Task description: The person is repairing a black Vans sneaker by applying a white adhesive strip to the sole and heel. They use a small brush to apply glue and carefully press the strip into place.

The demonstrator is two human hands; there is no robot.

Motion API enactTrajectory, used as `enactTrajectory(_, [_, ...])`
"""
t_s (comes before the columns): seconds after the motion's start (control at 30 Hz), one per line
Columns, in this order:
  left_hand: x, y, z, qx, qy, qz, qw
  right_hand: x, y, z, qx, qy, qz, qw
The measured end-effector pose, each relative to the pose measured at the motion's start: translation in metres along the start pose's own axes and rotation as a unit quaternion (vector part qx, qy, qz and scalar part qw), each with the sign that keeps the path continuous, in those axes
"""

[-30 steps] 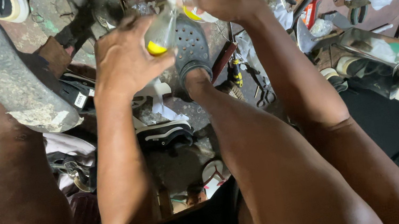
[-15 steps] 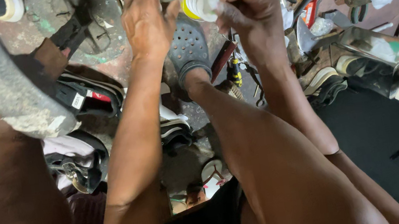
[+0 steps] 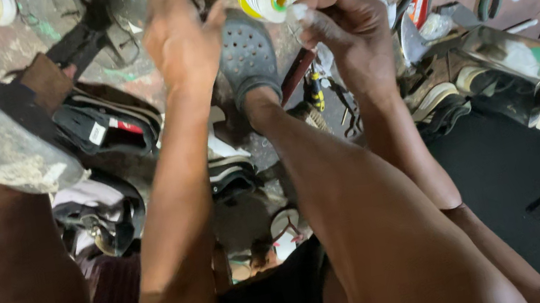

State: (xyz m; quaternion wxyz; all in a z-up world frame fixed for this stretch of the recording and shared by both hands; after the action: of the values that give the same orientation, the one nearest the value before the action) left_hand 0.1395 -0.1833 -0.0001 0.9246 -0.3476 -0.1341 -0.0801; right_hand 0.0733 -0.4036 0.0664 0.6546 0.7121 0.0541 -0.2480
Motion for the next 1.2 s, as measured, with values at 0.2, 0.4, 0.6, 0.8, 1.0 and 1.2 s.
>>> enactTrajectory(0.2, [-0.119,0.01,0.056,0.093,0.179,0.355,0.913,-0.023,0.006,0.017,0.02,-0.017,0.012,1.0])
enactTrajectory(0.4, [-0.288,-0.031,0.084,0.258,0.406,0.297,0.825,-0.074,0.013,0.046,-0.001,-0.07,-0.021,0.997])
enactTrajectory(0.6, [-0.326,-0.037,0.073,0.272,0.415,0.267,0.826,-0.123,0.025,0.075,0.006,-0.078,-0.036,0.996])
enactTrajectory(0.8, [-0.319,-0.02,0.073,0.207,0.47,0.425,0.745,-0.166,0.045,0.095,-0.019,-0.106,-0.042,0.993])
enactTrajectory(1.0, [-0.298,0.002,0.11,0.195,0.441,0.409,0.775,-0.192,0.064,0.115,0.04,-0.122,0.05,0.99])
enactTrajectory(1.2, [-0.223,-0.011,0.211,-0.233,0.123,0.47,0.842,-0.203,0.095,0.126,0.189,-0.118,0.117,0.968])
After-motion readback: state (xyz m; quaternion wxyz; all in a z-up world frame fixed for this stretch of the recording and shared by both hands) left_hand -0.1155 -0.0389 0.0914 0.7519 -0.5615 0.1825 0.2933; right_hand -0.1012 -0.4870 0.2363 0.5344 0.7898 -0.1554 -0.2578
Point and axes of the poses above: each hand's wrist, its own x-axis towards the middle knuckle, its own z-axis out of the back of the hand, y = z × x, the point moved 2 cm from there along x, towards the middle knuckle, and after that the axes turned 6 degrees about -y, right-handed, at the moved point
